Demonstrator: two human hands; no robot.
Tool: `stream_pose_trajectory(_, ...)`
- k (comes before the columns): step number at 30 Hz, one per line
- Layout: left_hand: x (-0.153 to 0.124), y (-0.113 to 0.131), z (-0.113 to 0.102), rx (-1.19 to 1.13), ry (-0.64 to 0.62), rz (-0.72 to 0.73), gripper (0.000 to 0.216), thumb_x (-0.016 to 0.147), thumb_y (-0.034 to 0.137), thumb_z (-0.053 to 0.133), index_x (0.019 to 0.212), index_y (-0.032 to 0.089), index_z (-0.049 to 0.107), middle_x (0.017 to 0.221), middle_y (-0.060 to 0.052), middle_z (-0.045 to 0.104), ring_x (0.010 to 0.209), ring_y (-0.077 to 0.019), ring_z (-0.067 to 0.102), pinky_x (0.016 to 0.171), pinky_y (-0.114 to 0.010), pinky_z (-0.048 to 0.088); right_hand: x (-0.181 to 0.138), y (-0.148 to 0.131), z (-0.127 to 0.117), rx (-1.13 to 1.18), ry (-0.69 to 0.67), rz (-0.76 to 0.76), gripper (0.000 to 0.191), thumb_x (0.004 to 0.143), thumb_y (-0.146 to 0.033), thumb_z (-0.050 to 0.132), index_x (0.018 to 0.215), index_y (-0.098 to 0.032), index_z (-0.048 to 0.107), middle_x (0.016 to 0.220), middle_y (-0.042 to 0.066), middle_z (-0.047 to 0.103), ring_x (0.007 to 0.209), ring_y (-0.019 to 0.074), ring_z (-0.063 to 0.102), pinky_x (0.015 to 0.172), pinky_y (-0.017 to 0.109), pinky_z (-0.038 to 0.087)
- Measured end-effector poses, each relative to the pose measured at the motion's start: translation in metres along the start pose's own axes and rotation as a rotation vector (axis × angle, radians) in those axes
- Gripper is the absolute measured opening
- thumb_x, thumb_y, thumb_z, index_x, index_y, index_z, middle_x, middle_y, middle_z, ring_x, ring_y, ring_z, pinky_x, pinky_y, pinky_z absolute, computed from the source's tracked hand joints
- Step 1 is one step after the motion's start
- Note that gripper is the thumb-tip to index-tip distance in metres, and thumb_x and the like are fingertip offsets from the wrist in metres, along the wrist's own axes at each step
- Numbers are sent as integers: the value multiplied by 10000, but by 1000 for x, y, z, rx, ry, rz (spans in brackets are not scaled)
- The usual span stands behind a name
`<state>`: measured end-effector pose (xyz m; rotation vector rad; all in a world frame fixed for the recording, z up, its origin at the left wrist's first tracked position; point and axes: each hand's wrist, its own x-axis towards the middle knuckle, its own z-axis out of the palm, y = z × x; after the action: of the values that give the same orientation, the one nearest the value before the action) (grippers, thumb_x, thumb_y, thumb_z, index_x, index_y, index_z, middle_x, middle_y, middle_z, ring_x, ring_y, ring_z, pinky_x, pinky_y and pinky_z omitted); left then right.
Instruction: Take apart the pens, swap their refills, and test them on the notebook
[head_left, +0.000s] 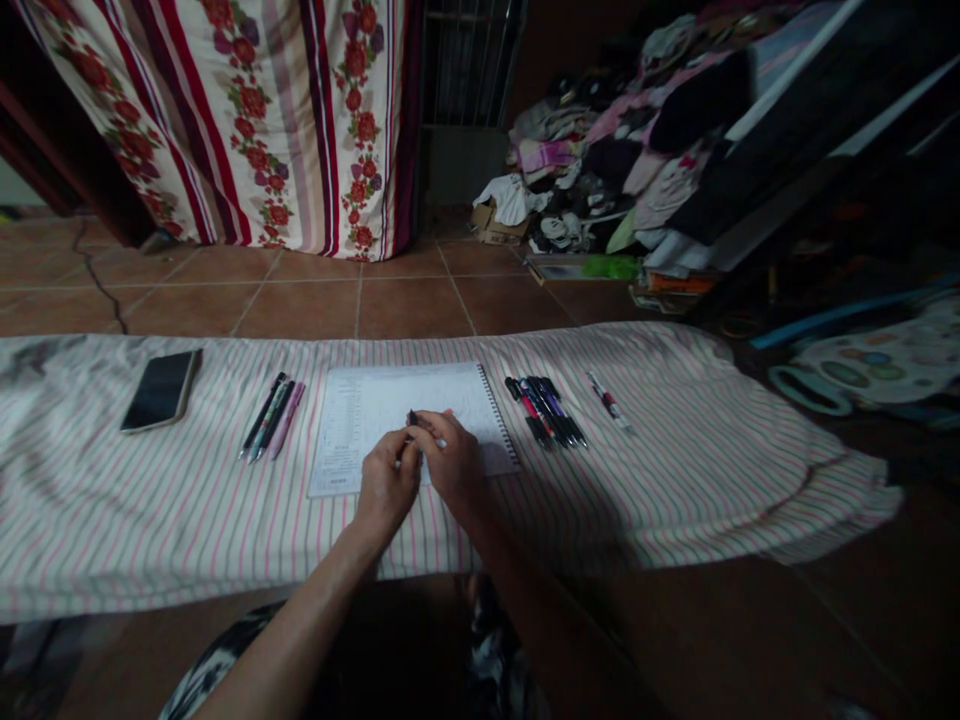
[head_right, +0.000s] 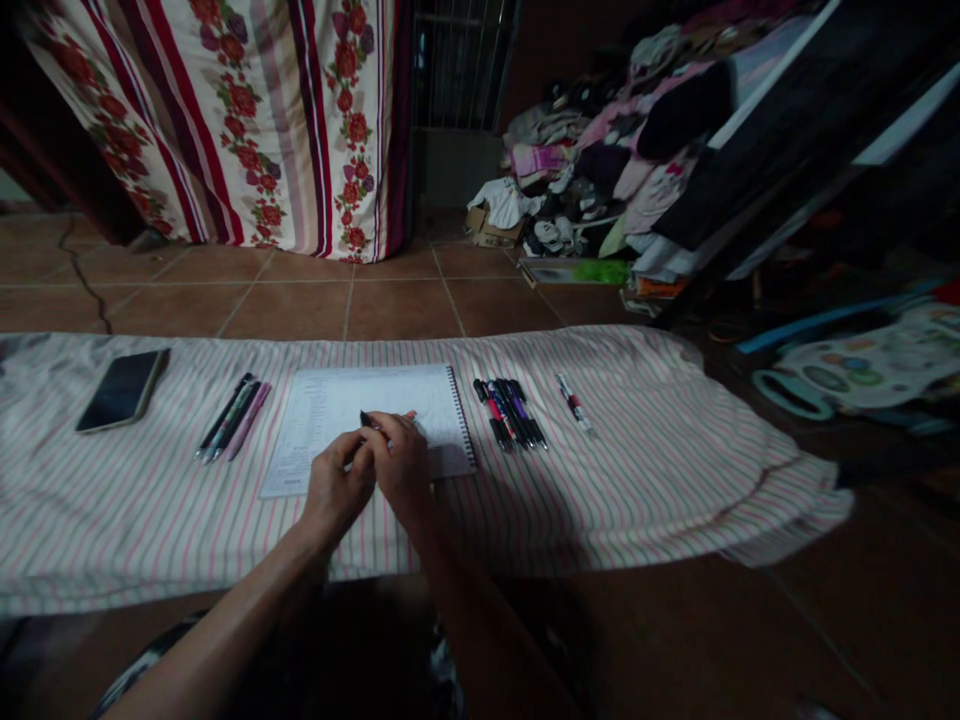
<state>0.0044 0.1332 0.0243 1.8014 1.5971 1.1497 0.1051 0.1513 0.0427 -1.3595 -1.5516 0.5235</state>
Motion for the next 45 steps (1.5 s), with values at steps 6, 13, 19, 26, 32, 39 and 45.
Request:
stream_pose_trajectory(6,0,1,0,-26,7,-51,241,818,242,477,966,144,641,834,-51,671,722,-148,593,681,-259,449,-2,1,1,-25,6,-25,133,789,-225,545,849,-211,663,838,30,690,804,180,634,794,307,478)
stream_pose_trajectory(13,-1,3,7,-48,47,-4,229,833,210,439,890,152,653,839,-53,670,758,-158,599,691,-264,449,-3,4,-1,-7,23,-64,156,792,-242,544,887,-217,666,834,33,686,805,178,628,813,317,472)
stream_pose_trajectory(19,-2,0,10,-42,28,46,217,840,209,437,873,153,643,855,-57,667,791,-164,605,718,-268,451,3,1,-17,121,-153,-69,252,788,-196,534,1003,-232,661,938,26,697,848,154,629,818,289,472)
stream_pose_trajectory(26,-3,-1,9,-18,52,79,218,845,224,437,901,148,634,852,-63,661,789,-165,605,731,-272,453,3,-1,-14,132,-117,-16,153,783,-176,541,825,-209,685,845,26,707,811,155,648,823,292,473)
stream_pose_trajectory(32,-3,1,5,-26,18,25,239,848,242,424,908,144,634,838,-64,665,757,-162,602,699,-272,461,0,-1,-5,41,-50,35,142,781,-239,545,843,-219,671,848,14,699,808,159,641,779,283,484)
stream_pose_trajectory(39,-6,7,5,8,53,-20,235,820,250,459,998,161,585,816,-51,650,701,-154,600,659,-274,466,-1,-2,-7,14,-24,43,115,777,-264,565,826,-223,660,861,22,691,777,164,633,802,306,473)
stream_pose_trajectory(45,-5,8,5,51,67,-80,197,814,263,460,913,159,595,770,-44,647,673,-153,591,622,-264,450,-1,-1,-6,-16,-16,-53,61,767,-231,600,798,-224,652,798,7,685,785,160,614,925,341,400)
